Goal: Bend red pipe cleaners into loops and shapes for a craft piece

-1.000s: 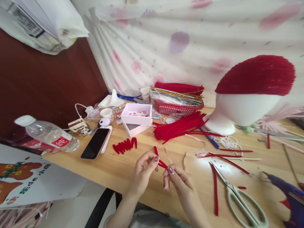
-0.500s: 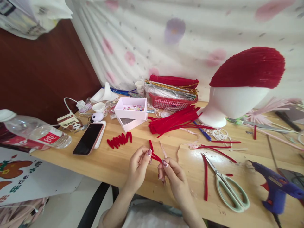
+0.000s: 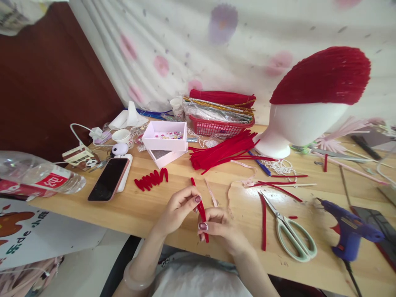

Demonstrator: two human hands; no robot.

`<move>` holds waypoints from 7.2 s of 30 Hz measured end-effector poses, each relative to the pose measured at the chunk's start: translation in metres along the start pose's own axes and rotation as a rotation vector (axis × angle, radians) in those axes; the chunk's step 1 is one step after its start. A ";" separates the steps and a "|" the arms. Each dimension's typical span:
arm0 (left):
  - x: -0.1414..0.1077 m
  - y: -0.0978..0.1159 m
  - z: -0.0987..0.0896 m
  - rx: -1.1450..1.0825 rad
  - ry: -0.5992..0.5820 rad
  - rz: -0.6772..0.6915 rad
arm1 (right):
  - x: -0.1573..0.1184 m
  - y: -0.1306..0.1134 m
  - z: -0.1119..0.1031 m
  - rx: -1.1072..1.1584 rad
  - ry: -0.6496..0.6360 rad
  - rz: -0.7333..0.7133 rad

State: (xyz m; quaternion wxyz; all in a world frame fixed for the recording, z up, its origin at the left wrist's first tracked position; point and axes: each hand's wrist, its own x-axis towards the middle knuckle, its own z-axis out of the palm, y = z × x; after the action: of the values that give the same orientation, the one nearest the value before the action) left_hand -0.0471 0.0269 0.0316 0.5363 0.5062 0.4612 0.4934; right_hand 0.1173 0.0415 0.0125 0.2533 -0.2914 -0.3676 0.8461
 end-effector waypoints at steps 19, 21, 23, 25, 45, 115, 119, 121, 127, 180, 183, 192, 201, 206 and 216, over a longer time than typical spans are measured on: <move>0.007 -0.003 0.015 -0.051 0.102 -0.135 | -0.012 -0.012 0.008 -0.587 0.256 -0.296; 0.008 -0.005 0.019 -0.221 0.066 -0.225 | -0.012 -0.011 0.008 -0.489 0.236 -0.269; 0.008 -0.007 0.023 -0.370 0.050 -0.281 | -0.011 -0.009 0.006 -0.379 0.207 -0.231; 0.008 -0.008 0.028 -0.450 0.040 -0.305 | -0.011 -0.009 0.005 -0.329 0.185 -0.210; 0.002 -0.012 0.034 -0.822 0.294 -0.420 | -0.005 -0.010 0.003 -0.483 0.230 -0.218; -0.009 -0.019 0.042 -0.458 0.221 -0.276 | 0.001 0.002 -0.013 -0.027 0.155 -0.219; -0.009 -0.020 0.040 -0.384 0.254 -0.256 | 0.000 -0.002 -0.005 -0.227 0.197 -0.318; -0.009 -0.021 0.039 -0.357 0.259 -0.235 | -0.001 -0.003 -0.003 -0.354 0.241 -0.349; -0.011 -0.025 0.036 -0.363 0.319 -0.249 | -0.005 -0.007 0.003 -0.816 0.397 -0.472; -0.002 -0.009 0.002 0.475 0.265 0.010 | -0.006 0.003 0.005 -1.363 0.210 -0.765; -0.002 -0.009 0.002 0.476 0.264 0.015 | -0.007 0.003 0.005 -1.452 0.197 -0.793; 0.001 -0.002 -0.021 0.509 0.493 0.106 | -0.012 0.003 0.005 -1.314 0.339 -0.651; -0.008 -0.002 -0.004 0.520 0.459 0.178 | -0.010 0.000 0.006 -1.305 0.396 -0.710; -0.012 -0.003 0.008 0.527 0.441 0.116 | -0.007 0.003 0.004 -1.352 0.364 -0.787; -0.012 -0.003 0.007 0.297 0.471 -0.005 | -0.012 -0.001 0.007 -1.173 0.391 -0.697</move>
State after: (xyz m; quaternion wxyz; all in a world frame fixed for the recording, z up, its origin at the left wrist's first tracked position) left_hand -0.0408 0.0148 0.0288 0.3357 0.4494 0.6416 0.5231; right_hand 0.1214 0.0318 0.0209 0.3718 -0.3915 -0.7823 0.3106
